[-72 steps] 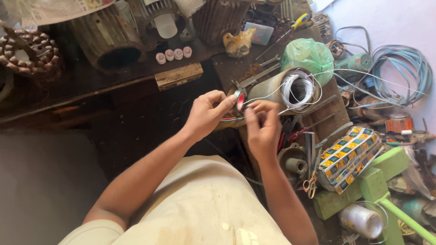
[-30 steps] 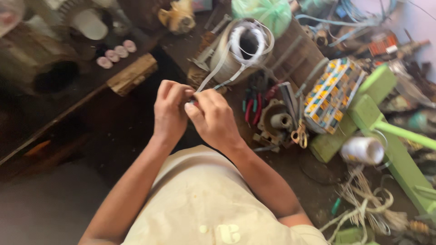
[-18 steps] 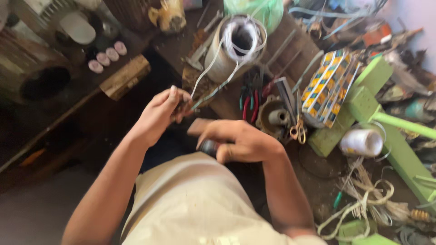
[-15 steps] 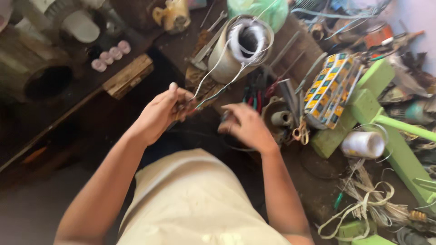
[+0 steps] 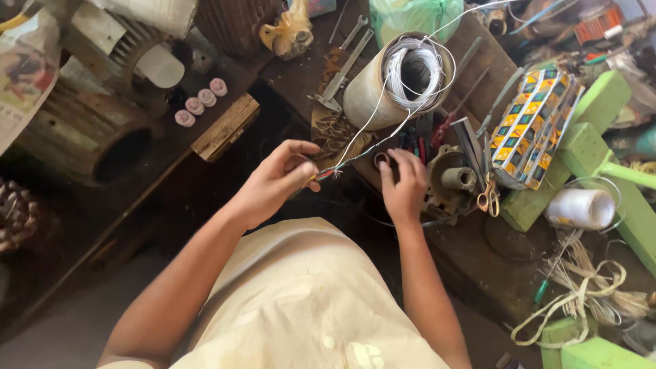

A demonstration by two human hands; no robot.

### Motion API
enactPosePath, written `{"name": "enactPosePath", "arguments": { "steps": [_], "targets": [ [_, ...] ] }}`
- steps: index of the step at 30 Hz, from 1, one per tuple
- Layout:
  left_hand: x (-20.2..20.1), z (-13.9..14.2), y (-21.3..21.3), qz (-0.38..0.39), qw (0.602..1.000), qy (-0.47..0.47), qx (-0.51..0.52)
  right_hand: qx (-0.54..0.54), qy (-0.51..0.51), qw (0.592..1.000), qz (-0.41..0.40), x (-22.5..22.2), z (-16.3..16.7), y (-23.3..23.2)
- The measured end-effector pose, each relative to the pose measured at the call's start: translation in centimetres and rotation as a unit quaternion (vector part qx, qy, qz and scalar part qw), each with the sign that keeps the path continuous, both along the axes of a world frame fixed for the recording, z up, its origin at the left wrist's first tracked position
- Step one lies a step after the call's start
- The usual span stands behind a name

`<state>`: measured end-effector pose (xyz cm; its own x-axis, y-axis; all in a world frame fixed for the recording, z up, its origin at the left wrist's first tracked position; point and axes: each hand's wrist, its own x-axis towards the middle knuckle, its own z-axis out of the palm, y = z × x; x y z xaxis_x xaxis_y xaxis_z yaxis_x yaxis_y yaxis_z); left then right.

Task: The person strips the insulation from the ends of several colored wires using pliers and a knife. They then wrap the exposed wire ends with white insulating tape and black electrical tape. The person works at a cluttered workbench in a workshop.

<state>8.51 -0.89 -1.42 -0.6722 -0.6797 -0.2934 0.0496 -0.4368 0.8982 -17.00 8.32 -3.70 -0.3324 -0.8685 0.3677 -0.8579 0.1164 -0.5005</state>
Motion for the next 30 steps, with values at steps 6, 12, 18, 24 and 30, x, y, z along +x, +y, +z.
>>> {"name": "enactPosePath", "arguments": {
  "steps": [6, 12, 18, 24, 30],
  "targets": [
    [-0.3, -1.4, -0.2, 0.022, 0.968, -0.084, -0.234, 0.013, -0.03, 0.999, 0.029, 3.2, 2.7, 1.9],
    [-0.3, -0.7, 0.6, -0.055, 0.988, -0.117, -0.083, 0.031, 0.064, 0.977, -0.203, -6.5, 1.3, 5.6],
    [-9.0, 1.2, 1.6, -0.194, 0.951, -0.01, -0.24, 0.13, 0.077, 0.937, -0.314, -15.1, -0.3, 8.7],
    [-23.8, 3.8, 2.6, -0.219, 0.882, 0.034, -0.416, 0.173, 0.027, 0.942, -0.286, -17.5, 0.2, 9.9],
    [-33.0, 5.2, 4.8, -0.092, 0.757, -0.106, -0.638, 0.173, -0.018, 0.954, -0.246, -18.9, 1.1, 11.4]
  ]
}}
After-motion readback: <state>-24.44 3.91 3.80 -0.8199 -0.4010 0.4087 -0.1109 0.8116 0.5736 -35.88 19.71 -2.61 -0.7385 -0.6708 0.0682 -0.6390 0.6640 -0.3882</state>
